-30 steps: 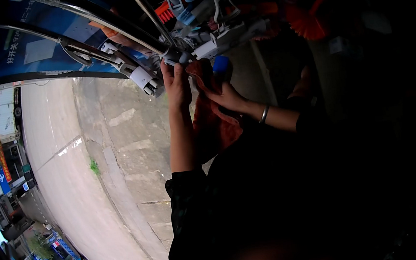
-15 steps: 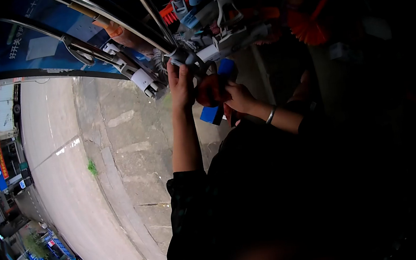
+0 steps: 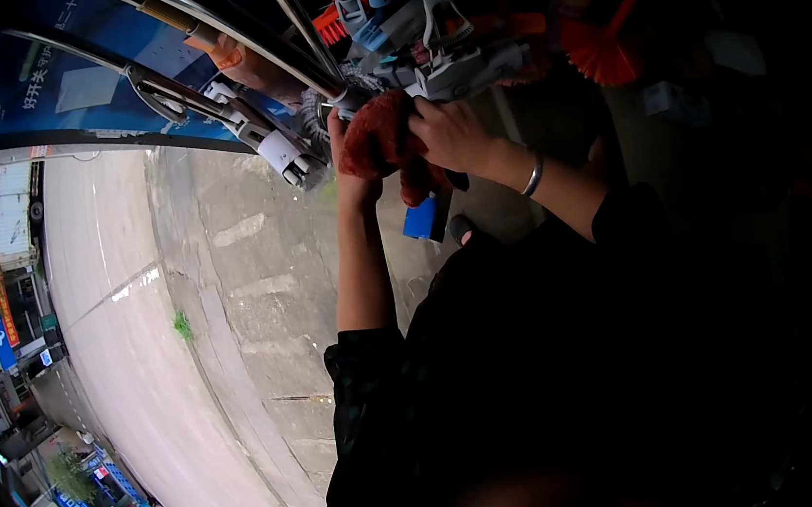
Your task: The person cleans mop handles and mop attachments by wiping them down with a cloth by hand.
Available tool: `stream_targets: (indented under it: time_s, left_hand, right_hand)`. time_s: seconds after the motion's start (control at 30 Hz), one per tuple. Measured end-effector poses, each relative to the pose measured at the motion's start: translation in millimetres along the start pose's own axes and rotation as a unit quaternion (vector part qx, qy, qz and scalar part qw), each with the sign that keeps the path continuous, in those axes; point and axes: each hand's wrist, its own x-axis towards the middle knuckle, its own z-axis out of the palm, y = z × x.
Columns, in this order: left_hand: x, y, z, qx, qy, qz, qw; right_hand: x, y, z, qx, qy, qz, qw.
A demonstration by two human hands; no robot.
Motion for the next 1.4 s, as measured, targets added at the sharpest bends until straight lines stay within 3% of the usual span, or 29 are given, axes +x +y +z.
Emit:
stream_targets:
  time_s: [0.07, 0.1, 0.13, 0.17, 0.2, 0.27, 0.3, 0.4, 0.43, 0.47, 0.53, 0.57, 0.6, 0.63, 0.67, 0.73, 0.8, 0.87, 0.9, 0.93, 1.0, 1.07, 1.13, 1.17, 1.2, 1.27, 1.3, 1.33, 1.4]
  left_hand:
    - [3, 6, 6, -0.007, 0.014, -0.031, 0.999]
    - [7, -4, 3, -0.098, 0.026, -0.030, 0.994]
    - [11, 3, 7, -0.188, 0.038, -0.029, 0.981]
    - [6, 15, 14, -0.215, 0.067, -0.051, 0.973]
    - [2, 17, 13, -0.215, 0.068, -0.051, 0.973]
    - [0, 24, 10, -0.198, 0.095, -0.102, 0.970]
    - [0, 30, 10, -0.164, 0.093, -0.099, 0.977]
    - [3, 11, -2, -0.192, 0.075, -0.085, 0.975]
    - [4, -3, -12, -0.125, 0.072, -0.062, 0.988]
    - [4, 3, -10, -0.126, 0.072, -0.062, 0.987]
    - [-1, 13, -6, -0.188, 0.058, -0.095, 0.976]
    - [-2, 5, -7, -0.184, 0.050, -0.078, 0.979]
    - [-2, -3, -7, -0.179, 0.041, -0.060, 0.981]
    - [-3, 18, -4, -0.194, 0.035, -0.134, 0.971]
    - [3, -4, -9, -0.112, -0.012, -0.074, 0.991]
    - [4, -21, -14, -0.243, 0.003, -0.144, 0.959]
    - [3, -16, -11, -0.265, -0.003, -0.134, 0.955]
    - [3, -5, -3, -0.246, -0.010, -0.102, 0.964]
    - [5, 0, 3, -0.192, 0.015, -0.077, 0.978]
    - [7, 4, 7, -0.136, 0.039, -0.051, 0.989]
    - [3, 5, 1, -0.194, 0.067, -0.075, 0.976]
    - [1, 14, 0, -0.221, 0.062, -0.079, 0.970]
    - [3, 22, -3, -0.165, 0.056, -0.077, 0.982]
    - [1, 26, 2, -0.195, 0.068, -0.090, 0.974]
    - [-2, 31, 5, -0.224, 0.080, -0.102, 0.966]
    - [-4, 26, -1, -0.225, 0.066, -0.085, 0.968]
    - [-5, 20, -5, -0.225, 0.050, -0.070, 0.971]
    - [-4, 5, -14, -0.229, 0.049, -0.075, 0.969]
    - [-4, 9, -12, -0.265, 0.037, -0.100, 0.958]
  right_hand:
    - [6, 2, 5, 0.024, -0.032, 0.041, 0.998]
    - [8, 9, 23, 0.179, -0.005, 0.090, 0.980]
    - [12, 6, 26, 0.331, 0.020, 0.136, 0.934]
    - [13, 2, 31, 0.525, 0.002, 0.172, 0.833]
    - [7, -2, 35, 0.525, 0.001, 0.172, 0.833]
    - [0, -18, 16, 0.767, -0.038, 0.378, 0.517]
    - [2, -18, 13, 0.810, -0.085, 0.405, 0.415]
    - [10, -24, -17, 0.814, -0.124, 0.437, 0.362]
    - [9, -29, -23, 0.781, -0.114, 0.430, 0.438]
    - [5, -26, -6, 0.781, -0.113, 0.431, 0.439]
    - [0, -20, 27, 0.581, 0.063, 0.197, 0.787]
    - [-2, -11, 23, 0.456, 0.042, 0.128, 0.880]
    - [-4, -2, 18, 0.208, 0.040, 0.058, 0.976]
    - [2, 4, 6, 0.070, 0.056, -0.050, 0.995]
    - [11, 12, -3, -0.071, 0.070, -0.156, 0.983]
    - [27, 22, -20, -0.154, 0.149, -0.273, 0.938]
    - [23, 31, -14, -0.128, 0.157, -0.252, 0.946]
    - [6, 20, 0, -0.015, 0.052, -0.067, 0.996]
    - [1, 10, 14, 0.165, 0.077, 0.033, 0.983]
    - [0, 5, 26, 0.312, 0.095, 0.103, 0.940]
    - [2, -6, 28, 0.640, 0.068, 0.241, 0.726]
    - [9, 2, 4, 0.774, -0.165, 0.389, 0.472]
    - [-16, -5, -7, 0.826, -0.056, 0.154, 0.539]
    - [-16, -14, -8, 0.876, -0.058, 0.206, 0.432]
    - [-13, -10, 10, 0.876, -0.058, 0.206, 0.432]
    - [0, -8, 21, 0.655, -0.042, 0.129, 0.743]
    - [-1, -3, 23, 0.416, -0.006, 0.075, 0.906]
    - [2, -6, 14, 0.205, 0.054, 0.052, 0.976]
    - [18, 11, -2, -0.103, 0.103, -0.210, 0.967]
